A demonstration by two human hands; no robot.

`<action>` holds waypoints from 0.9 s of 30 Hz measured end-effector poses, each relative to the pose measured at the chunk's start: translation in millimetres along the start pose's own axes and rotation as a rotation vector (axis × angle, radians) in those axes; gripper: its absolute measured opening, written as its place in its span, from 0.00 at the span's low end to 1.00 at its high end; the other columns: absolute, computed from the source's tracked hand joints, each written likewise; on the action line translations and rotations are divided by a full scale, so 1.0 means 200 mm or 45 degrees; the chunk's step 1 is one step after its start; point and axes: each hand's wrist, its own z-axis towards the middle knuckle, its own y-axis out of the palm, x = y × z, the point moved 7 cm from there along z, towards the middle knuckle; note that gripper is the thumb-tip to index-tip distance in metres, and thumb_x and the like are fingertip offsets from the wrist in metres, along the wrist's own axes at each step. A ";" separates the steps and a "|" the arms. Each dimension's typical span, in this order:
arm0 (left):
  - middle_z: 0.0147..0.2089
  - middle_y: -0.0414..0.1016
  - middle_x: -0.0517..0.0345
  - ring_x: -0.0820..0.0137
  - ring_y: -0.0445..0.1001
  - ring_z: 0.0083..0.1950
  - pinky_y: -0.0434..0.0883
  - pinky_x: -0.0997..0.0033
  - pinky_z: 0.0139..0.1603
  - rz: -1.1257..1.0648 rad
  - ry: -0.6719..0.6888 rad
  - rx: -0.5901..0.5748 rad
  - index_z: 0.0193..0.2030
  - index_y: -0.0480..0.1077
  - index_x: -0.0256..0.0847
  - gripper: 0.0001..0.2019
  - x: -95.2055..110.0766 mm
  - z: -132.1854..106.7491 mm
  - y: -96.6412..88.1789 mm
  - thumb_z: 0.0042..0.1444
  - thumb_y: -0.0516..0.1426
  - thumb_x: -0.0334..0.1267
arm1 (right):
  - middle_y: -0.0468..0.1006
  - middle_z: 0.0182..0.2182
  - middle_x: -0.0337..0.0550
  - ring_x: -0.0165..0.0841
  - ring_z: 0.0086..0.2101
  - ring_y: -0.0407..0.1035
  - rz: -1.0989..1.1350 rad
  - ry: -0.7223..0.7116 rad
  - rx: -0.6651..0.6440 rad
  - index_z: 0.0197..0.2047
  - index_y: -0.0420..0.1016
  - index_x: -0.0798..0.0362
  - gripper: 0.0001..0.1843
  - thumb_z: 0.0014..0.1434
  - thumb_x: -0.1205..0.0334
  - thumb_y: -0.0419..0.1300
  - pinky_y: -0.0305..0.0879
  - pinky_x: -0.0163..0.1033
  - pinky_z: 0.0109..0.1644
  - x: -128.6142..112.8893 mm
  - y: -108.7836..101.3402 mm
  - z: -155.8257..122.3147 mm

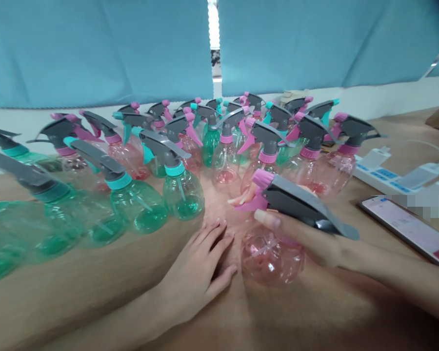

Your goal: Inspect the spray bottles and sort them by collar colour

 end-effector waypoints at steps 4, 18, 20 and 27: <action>0.66 0.61 0.40 0.53 0.57 0.67 0.58 0.47 0.64 0.003 0.018 0.029 0.62 0.62 0.34 0.22 0.00 0.00 0.00 0.66 0.51 0.44 | 0.51 0.21 0.31 0.25 0.21 0.48 0.021 -0.174 -0.027 0.24 0.55 0.50 0.16 0.61 0.66 0.56 0.53 0.33 0.24 -0.05 0.00 0.03; 0.67 0.59 0.42 0.54 0.55 0.68 0.56 0.48 0.66 0.028 0.023 0.057 0.64 0.60 0.34 0.23 -0.01 -0.01 0.02 0.66 0.51 0.44 | 0.55 0.23 0.32 0.26 0.23 0.54 0.127 -0.129 -0.050 0.28 0.57 0.49 0.12 0.63 0.61 0.54 0.57 0.33 0.26 -0.05 0.01 0.04; 0.66 0.60 0.41 0.54 0.56 0.68 0.57 0.48 0.65 0.027 0.007 0.045 0.63 0.61 0.34 0.23 0.00 -0.01 0.01 0.66 0.51 0.44 | 0.61 0.26 0.34 0.28 0.26 0.59 0.137 -0.080 -0.047 0.31 0.61 0.49 0.09 0.63 0.58 0.54 0.61 0.35 0.29 -0.04 0.01 0.03; 0.67 0.60 0.43 0.53 0.56 0.68 0.58 0.47 0.64 -0.013 0.008 0.069 0.63 0.61 0.38 0.22 -0.01 0.00 0.01 0.65 0.51 0.43 | 0.65 0.24 0.36 0.30 0.26 0.61 0.388 0.059 -0.102 0.29 0.68 0.48 0.19 0.58 0.41 0.56 0.61 0.35 0.27 -0.02 0.06 0.02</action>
